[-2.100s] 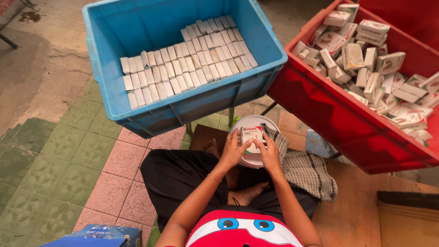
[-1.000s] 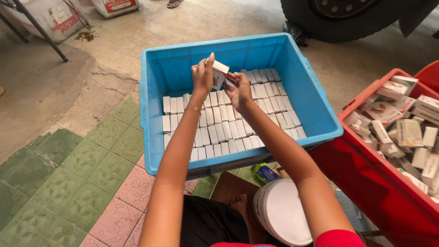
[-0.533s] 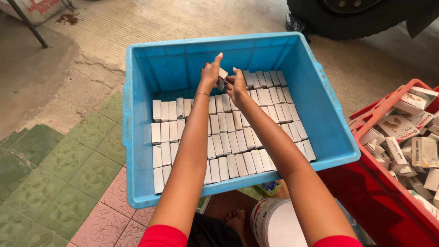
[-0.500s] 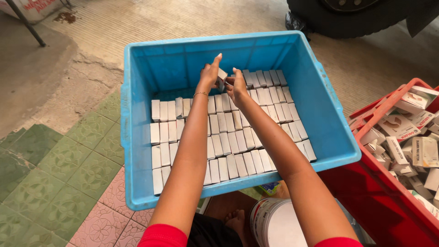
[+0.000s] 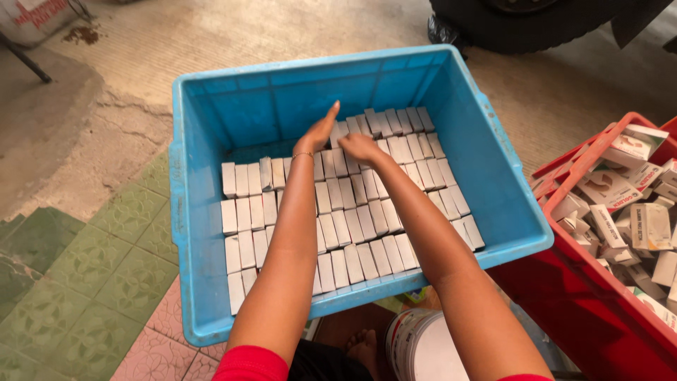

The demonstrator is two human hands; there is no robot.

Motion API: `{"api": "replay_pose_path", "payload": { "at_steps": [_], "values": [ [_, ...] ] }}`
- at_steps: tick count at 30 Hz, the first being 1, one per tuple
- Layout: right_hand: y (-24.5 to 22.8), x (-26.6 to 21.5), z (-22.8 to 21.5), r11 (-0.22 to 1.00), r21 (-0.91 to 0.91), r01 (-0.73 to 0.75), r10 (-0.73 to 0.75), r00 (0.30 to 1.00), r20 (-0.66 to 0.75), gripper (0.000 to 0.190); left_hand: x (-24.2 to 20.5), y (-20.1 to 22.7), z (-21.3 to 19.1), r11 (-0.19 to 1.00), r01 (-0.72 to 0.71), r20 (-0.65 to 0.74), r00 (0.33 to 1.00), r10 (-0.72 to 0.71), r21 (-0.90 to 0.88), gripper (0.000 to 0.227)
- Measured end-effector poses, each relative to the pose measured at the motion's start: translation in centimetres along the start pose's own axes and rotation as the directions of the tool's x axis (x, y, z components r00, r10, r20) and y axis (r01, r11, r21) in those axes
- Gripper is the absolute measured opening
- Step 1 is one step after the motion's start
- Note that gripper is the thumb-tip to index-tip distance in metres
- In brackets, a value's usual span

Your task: The person sits on the floor and repeatedly picks up small white boxes from a red crate. They wipe each box with a cloth on a white bucket lid and then place the cleaned boxes into a blue crate.

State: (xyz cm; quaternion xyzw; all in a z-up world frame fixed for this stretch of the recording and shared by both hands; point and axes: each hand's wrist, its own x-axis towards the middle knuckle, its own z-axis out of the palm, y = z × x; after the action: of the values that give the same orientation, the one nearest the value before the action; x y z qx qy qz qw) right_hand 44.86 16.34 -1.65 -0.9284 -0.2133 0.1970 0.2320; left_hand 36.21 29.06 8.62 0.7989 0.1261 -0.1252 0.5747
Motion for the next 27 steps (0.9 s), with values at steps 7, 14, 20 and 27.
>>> {"api": "replay_pose_path", "payload": {
  "at_steps": [7, 14, 20, 27],
  "values": [
    [2.2, 2.2, 1.7, 0.931, -0.326, 0.163, -0.129, 0.984, 0.126, 0.071, -2.5, 2.3, 0.7, 0.999, 0.04, 0.036, 0.999, -0.039, -0.029, 0.107],
    [-0.9, -1.7, -0.1, 0.933, -0.34, 0.115, -0.054, 0.982, 0.181, 0.075, -1.4, 1.0, 0.6, 0.99, 0.1, 0.062, 0.994, -0.093, -0.104, 0.099],
    [-0.3, -1.2, 0.2, 0.929, -0.345, 0.13, -0.071, 0.981, 0.179, 0.078, -4.3, 3.1, 0.6, 0.994, 0.094, 0.079, 0.993, -0.09, -0.057, 0.1],
    [-0.8, -1.7, 0.1, 0.901, -0.416, 0.122, -0.054, 0.984, 0.171, 0.082, -3.5, 3.1, 1.1, 0.994, 0.102, 0.083, 0.991, -0.105, 0.045, 0.107]
  ]
}}
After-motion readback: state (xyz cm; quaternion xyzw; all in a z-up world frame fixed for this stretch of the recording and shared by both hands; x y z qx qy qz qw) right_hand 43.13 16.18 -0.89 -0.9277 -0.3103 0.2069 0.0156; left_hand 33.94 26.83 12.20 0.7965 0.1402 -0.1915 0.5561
